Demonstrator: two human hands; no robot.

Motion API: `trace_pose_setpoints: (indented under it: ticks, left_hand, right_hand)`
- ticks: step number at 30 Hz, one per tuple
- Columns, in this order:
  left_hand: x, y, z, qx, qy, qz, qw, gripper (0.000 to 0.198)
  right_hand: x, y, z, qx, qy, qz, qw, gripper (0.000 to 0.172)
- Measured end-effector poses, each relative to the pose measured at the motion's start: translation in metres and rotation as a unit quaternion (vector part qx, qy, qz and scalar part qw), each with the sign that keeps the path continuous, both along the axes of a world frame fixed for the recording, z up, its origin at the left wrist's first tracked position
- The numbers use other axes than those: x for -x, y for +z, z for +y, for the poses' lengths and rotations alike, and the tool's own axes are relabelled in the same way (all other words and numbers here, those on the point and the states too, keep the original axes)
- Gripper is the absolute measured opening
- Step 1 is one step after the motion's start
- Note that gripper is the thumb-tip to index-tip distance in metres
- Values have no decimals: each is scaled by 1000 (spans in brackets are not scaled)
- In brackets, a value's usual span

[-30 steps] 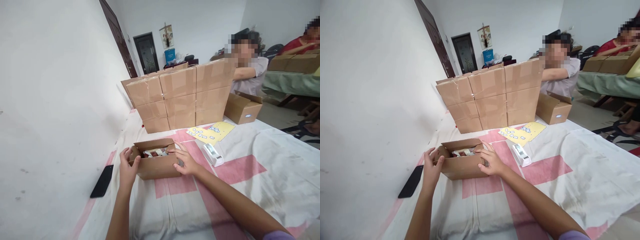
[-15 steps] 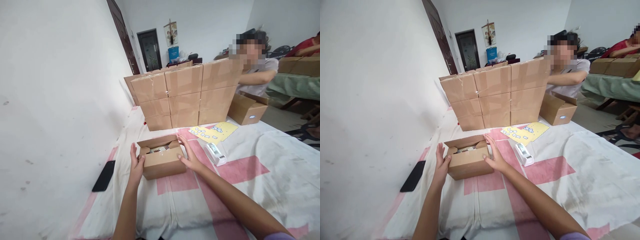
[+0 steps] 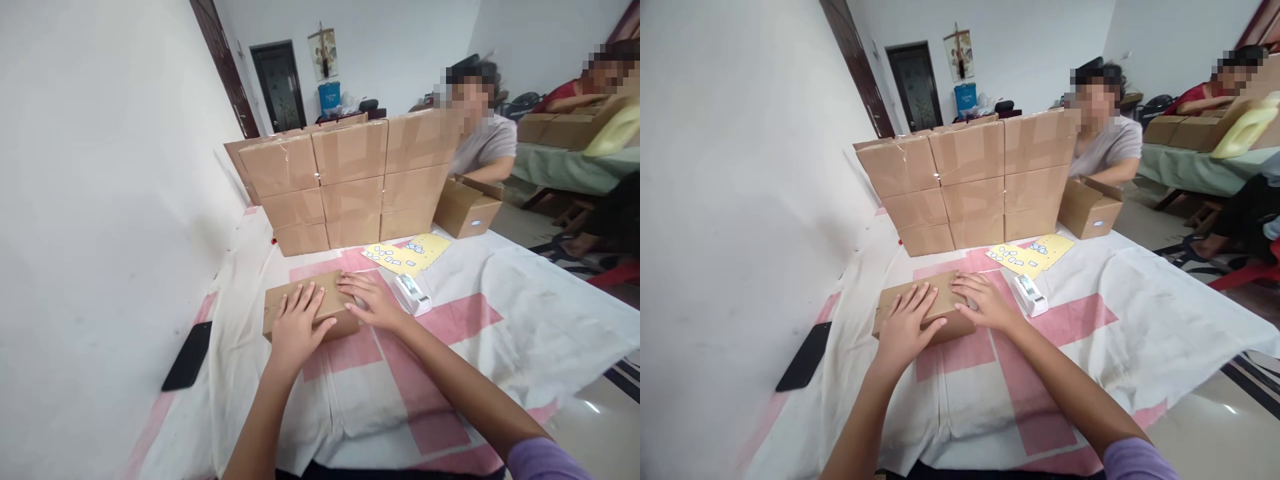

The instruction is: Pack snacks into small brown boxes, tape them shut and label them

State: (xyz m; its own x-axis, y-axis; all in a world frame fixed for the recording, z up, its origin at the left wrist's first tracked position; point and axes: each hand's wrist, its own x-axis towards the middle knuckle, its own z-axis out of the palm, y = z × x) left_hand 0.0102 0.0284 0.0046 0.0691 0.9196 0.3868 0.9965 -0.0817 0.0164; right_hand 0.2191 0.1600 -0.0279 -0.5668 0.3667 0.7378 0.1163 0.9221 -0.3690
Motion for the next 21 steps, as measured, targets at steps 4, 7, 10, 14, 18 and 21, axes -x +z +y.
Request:
trace_pose_setpoints:
  ticks: [4, 7, 10, 14, 18, 21]
  left_hand:
    - [1, -8, 3, 1, 7, 3, 1000, 58]
    - [6, -12, 2, -5, 1, -2, 1000, 57]
    - [6, -14, 2, -14, -2, -21, 1000, 56]
    - [5, -18, 2, -31, -8, -64, 997, 57]
    - [5, -21, 1, -54, -21, -109, 992, 58]
    - [5, -22, 0, -66, -26, -128, 989, 58]
  right_hand:
    - [-70, -1, 21, 122, -232, 40, 964, 24]
    - [-125, -7, 39, 357, -370, -10, 858, 32]
    - [-153, -13, 48, 506, -357, -75, 782, 35]
    - [-153, -14, 53, 556, -332, -91, 756, 28]
    - [-141, -9, 59, 605, -316, -101, 724, 24]
    - [-135, -7, 60, 638, -301, -91, 703, 28]
